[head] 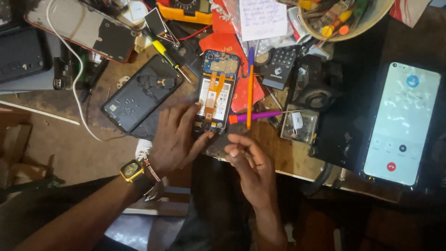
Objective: Disassembling and inspecting internal components of a mobile phone at a repair bench.
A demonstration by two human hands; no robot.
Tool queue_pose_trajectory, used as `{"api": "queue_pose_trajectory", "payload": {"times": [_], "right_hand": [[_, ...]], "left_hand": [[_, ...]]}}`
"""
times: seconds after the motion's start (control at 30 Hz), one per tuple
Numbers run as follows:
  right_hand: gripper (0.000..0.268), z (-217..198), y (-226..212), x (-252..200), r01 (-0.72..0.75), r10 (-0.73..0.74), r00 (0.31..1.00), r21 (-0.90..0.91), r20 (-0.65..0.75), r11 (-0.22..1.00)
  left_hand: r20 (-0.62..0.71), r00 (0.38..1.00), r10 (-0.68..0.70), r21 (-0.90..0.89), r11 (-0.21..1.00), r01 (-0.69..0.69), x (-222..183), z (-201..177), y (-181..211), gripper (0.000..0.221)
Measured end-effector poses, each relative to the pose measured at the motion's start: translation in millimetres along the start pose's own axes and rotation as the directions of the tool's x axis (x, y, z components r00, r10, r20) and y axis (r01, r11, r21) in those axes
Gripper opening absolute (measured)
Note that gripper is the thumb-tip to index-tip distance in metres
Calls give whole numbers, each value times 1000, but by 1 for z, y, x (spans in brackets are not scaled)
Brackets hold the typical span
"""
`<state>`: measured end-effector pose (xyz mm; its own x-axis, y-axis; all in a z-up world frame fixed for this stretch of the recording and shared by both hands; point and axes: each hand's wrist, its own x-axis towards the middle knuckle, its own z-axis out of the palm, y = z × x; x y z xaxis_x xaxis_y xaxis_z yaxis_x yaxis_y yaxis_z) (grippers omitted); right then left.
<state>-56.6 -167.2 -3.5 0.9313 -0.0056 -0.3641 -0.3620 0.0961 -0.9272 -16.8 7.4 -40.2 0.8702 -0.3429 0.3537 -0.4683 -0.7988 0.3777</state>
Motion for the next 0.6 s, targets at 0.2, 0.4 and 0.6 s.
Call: {"api": "queue_pose_trajectory", "payload": {"times": [0.2, 0.4, 0.6], "right_hand": [[40, 0, 2, 0, -81, 80, 997, -40, -20, 996], [36, 5, 7, -1, 29, -28, 1000, -154, 9, 988], [28, 12, 14, 0, 382, -393, 919, -194, -21, 903]], "left_hand": [[-52, 995, 81, 24, 997, -79, 1, 8, -4, 59], [-65, 997, 51, 67, 997, -47, -1, 6, -3, 58], [-245, 969, 17, -86, 996, -39, -3, 10, -8, 51]]}}
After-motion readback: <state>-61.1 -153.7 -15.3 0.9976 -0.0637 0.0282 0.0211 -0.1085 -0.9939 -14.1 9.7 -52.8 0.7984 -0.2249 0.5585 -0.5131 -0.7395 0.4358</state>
